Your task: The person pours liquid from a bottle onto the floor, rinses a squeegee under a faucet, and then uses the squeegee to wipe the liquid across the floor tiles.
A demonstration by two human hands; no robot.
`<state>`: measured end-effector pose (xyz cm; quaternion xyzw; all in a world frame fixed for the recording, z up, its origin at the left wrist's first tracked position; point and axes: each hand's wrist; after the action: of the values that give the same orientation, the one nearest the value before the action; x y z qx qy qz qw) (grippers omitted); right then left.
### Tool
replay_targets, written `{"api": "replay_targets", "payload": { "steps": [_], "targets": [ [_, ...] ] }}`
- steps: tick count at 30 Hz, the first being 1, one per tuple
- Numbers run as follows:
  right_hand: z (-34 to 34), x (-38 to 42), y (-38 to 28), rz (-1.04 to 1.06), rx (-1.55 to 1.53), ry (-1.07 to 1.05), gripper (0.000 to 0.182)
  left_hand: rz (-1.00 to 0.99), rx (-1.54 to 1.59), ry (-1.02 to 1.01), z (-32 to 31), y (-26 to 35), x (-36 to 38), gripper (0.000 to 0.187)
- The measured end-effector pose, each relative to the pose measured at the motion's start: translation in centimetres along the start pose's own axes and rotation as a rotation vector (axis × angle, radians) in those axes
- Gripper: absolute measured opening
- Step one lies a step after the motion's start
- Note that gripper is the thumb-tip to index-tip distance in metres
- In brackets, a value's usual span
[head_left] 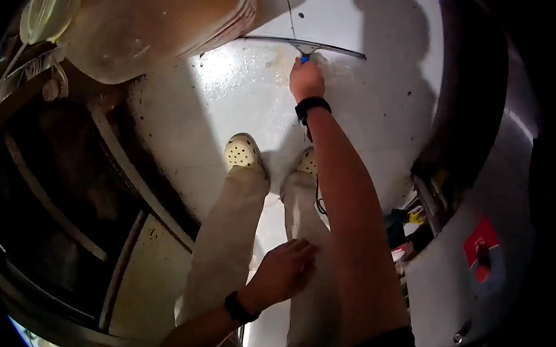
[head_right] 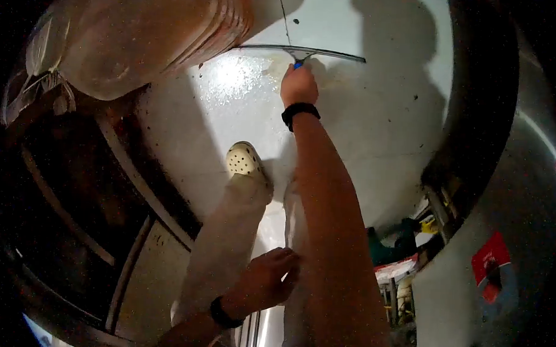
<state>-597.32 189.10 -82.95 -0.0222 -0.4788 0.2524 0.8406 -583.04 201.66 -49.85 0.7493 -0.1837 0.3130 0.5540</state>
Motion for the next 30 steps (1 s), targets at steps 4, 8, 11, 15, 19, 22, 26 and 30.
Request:
{"api": "replay_targets", "payload": {
  "steps": [4, 8, 11, 15, 19, 22, 26, 30],
  "targets": [
    [-2.1, 2.3, 0.6, 0.332, 0.314, -0.051, 0.032, 0.006, 0.025, 0.064, -1.2, -0.8, 0.2, 0.026],
    [-0.6, 2.7, 4.8, 0.44, 0.48, -0.244, 0.037, 0.03, 0.04, 0.107, -3.8, -1.5, 0.2, 0.026],
    [5.4, 1.3, 10.4, 0.352, 0.557, -0.229, 0.039, 0.018, 0.069, 0.106, -4.0, -2.6, -0.2, 0.023],
    [9.7, 1.3, 17.3, 0.024, 0.359, -0.132, 0.04, 0.037, 0.065, 0.044, -3.4, -3.1, -0.6, 0.018],
    [8.3, 2.2, 25.6, -0.082, 0.194, 0.047, 0.041, 0.047, -0.02, -0.051, -4.3, -3.1, -0.8, 0.018],
    [3.9, 1.9, 30.4, -0.229, -0.074, 0.235, 0.048, 0.065, -0.08, -0.106, -4.2, -3.0, -0.4, 0.019],
    [-3.6, 0.2, 32.5, -0.259, -0.199, 0.082, 0.054, 0.041, -0.16, -0.161, -4.9, -3.9, 0.9, 0.028],
    [-14.7, -7.4, 32.2, -0.095, -0.59, 0.007, 0.061, 0.09, -0.296, -0.245, -4.7, -5.0, 2.3, 0.034]
  ]
}}
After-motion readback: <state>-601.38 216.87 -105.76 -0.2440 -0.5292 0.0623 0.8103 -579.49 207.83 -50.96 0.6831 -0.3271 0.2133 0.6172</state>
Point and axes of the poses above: each hand's wrist, its own x-axis away from the middle knuckle, its own z-axis out of the back of the hand, y = z × x, and after that the axes turned 15 degrees about -y, right-handed
